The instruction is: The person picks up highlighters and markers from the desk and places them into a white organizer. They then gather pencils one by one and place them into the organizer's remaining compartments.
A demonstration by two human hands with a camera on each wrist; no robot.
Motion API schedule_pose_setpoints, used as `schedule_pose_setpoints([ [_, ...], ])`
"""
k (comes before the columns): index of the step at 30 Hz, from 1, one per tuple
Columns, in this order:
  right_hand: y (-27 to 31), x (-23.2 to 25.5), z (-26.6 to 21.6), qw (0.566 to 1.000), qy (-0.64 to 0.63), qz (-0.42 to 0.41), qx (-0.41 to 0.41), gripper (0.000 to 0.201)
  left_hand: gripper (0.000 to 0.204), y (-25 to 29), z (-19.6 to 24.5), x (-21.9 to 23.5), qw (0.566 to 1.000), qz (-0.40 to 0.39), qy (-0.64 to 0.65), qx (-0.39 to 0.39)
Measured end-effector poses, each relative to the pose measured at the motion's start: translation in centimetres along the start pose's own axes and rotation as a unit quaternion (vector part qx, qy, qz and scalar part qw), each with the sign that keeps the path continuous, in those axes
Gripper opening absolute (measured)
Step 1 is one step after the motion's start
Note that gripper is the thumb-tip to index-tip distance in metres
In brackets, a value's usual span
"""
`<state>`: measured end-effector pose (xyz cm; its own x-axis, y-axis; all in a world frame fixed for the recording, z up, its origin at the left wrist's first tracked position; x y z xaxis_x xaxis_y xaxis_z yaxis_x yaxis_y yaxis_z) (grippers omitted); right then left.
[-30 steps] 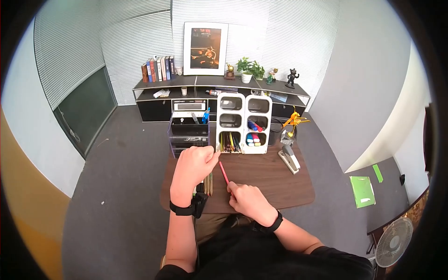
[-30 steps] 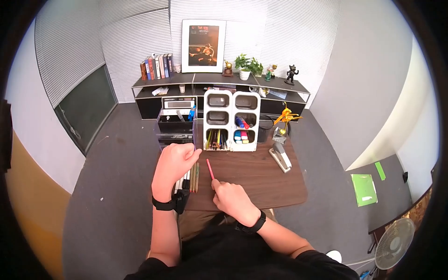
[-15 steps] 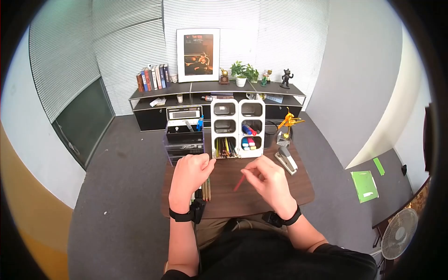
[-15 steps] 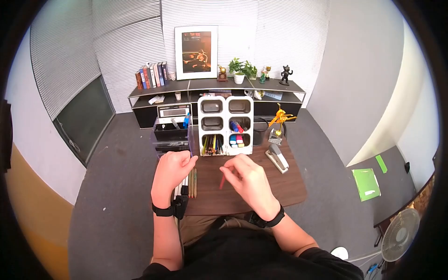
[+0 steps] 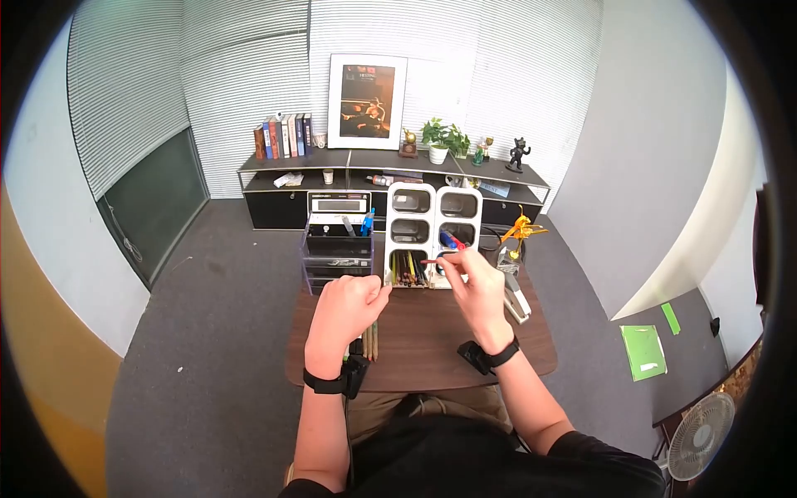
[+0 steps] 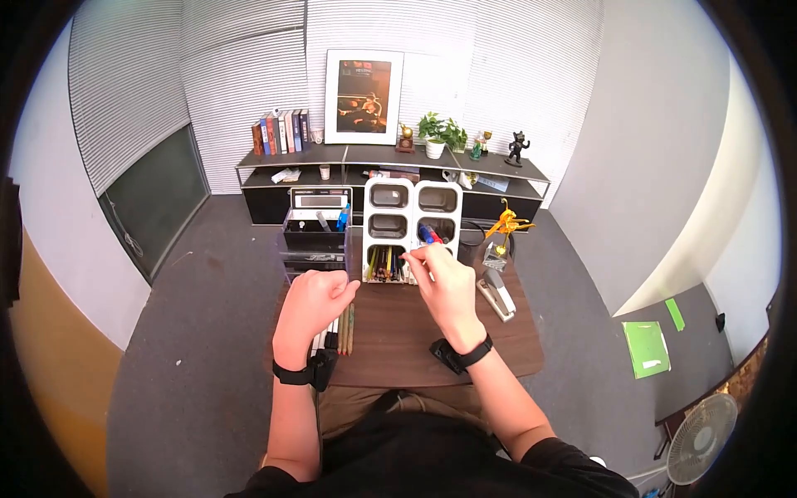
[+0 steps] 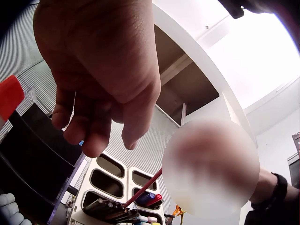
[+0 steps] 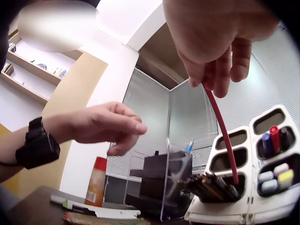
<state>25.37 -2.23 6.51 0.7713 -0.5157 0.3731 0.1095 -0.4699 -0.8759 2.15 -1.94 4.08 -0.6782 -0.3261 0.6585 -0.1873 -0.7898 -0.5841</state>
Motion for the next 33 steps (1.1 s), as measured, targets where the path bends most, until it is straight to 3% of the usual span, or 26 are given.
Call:
schedule_pose_setpoints([
  [7,1.3,-3.1,1.4,0.998,0.024,-0.064,-0.015,0.011,0.044,0.0,-0.1,0.0,1.000,0.008,-0.003,-0.009],
  [9,1.5,-3.4,1.7,0.991,0.049,-0.117,-0.042,0.009,0.044,0.0,-0.1,0.0,1.000,0.005,0.000,-0.006],
  [18,2.6,-4.3,2.7,0.983,0.028,-0.167,-0.068,0.013,0.045,0.0,0.1,0.2,1.000,0.007,-0.002,-0.006],
  [25,3.4,-2.4,-0.6,0.978,0.022,-0.186,-0.088,0.015,0.043,0.0,-0.1,0.4,1.000,0.014,-0.001,-0.010],
  [28,5.6,-3.1,-3.1,0.964,-0.020,-0.260,-0.046,0.017,0.042,0.0,-0.1,0.7,1.000,0.007,-0.016,-0.002],
  [31,8.0,-4.5,-5.1,0.932,-0.061,-0.353,-0.056,0.022,0.042,0.0,-0.3,0.5,1.000,0.009,-0.012,0.001],
  [33,9.2,-5.3,-6.1,0.927,-0.061,-0.365,-0.056,0.026,0.043,0.0,-0.1,0.3,1.000,0.006,-0.008,-0.001],
])
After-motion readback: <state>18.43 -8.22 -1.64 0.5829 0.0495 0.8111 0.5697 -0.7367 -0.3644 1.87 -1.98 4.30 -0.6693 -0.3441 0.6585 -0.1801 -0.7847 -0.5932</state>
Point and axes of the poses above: each hand's wrist, its own y-axis away from the middle knuckle, its own x-axis out of the back of the hand, z = x × y, the point moved 4 cm from there along -y, towards the middle knuckle, and after that the axes turned 5 degrees about -y, right-handed, at the moved point
